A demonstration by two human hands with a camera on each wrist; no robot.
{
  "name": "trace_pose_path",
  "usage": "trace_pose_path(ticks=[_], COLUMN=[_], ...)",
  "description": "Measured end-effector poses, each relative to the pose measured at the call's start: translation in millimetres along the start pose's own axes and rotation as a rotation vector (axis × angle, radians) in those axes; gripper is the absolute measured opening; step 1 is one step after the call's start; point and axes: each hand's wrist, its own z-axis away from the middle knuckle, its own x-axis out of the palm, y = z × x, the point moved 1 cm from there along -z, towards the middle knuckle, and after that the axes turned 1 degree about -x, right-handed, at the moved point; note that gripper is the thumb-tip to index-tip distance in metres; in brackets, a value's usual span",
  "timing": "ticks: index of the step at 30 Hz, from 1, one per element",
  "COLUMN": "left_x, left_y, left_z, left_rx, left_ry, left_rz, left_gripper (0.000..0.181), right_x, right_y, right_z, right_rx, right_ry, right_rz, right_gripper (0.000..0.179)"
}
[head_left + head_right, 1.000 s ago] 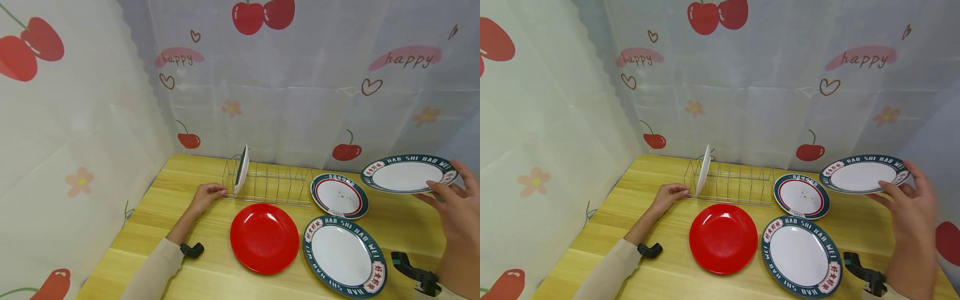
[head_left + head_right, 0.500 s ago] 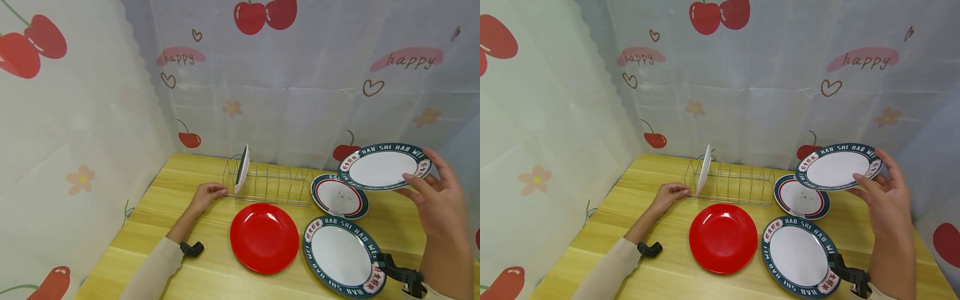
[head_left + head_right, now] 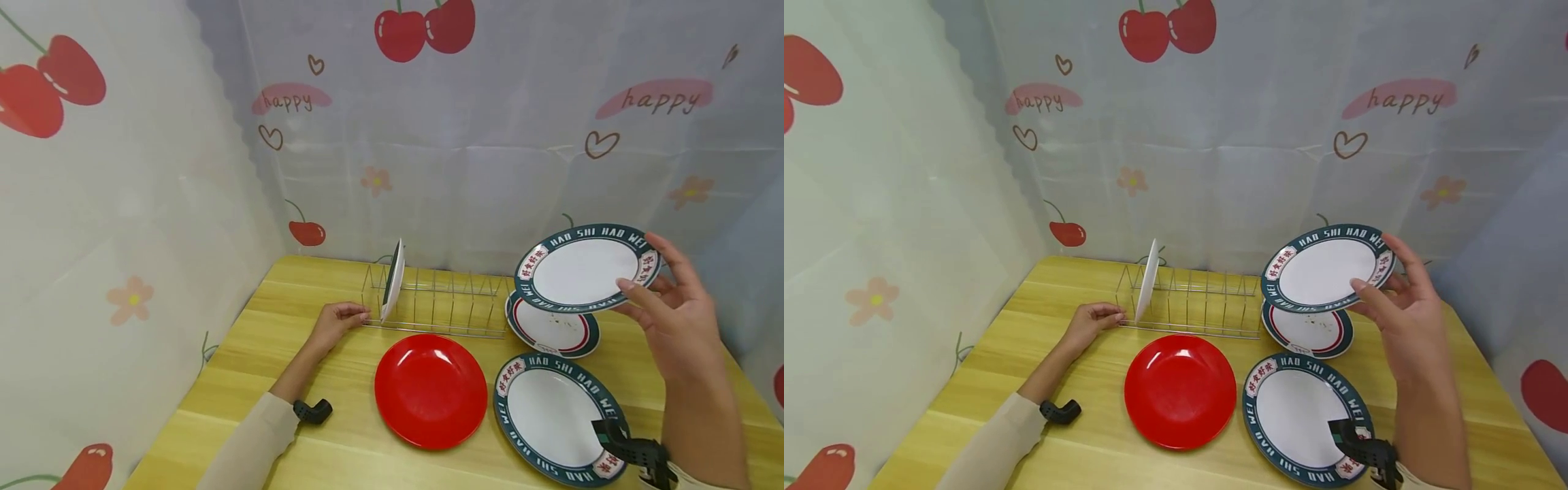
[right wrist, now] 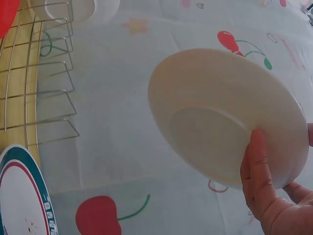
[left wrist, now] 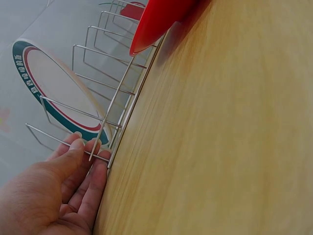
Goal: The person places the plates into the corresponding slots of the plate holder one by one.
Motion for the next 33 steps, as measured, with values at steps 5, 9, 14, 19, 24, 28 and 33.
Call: trace_pose_path(ticks=[5,9,14,19,24,28,33], left_x=[0.2,0.8,0.5,0.2,-1.6,-1.1,-0.5], left_y=[-0.5,0.2,0.9,1.1,1.8,-0.8,-2.3], left_z=[0.8,1.1,1.6,1.0,-0.7,-1.1,-0.1], left_rx=[0.004,0.007,0.011,0.003,0.013,0.005,0.010], left_ry=[0.004,0.008,0.012,0.003,0.011,0.001,-0.016], left_rz=[0.010,0.009,0.003,-0.002,0.016,0.033,0.033], left_gripper=[0.017,0.016,0.017,0.018,0.017,0.018,0.021], right_x=[14.6,27.8,43.8,58.6,75.6,87.0,102.0], right_y=[4.7,7.9,13.5,22.1,34.7,45.7,58.0], right_z=[3.3,5.0,7.3,10.2,9.4,11.9,14.0], right_rx=[0.008,0.002,0.005,0.030,0.063,0.098,0.132], right_ry=[-0.032,-0.043,-0.068,-0.115,-0.147,-0.162,-0.182], right_rz=[0.007,0.046,0.097,0.152,0.232,0.303,0.385], right_gripper=[0.069,0.070,0.071,0.071,0.071,0.072,0.074])
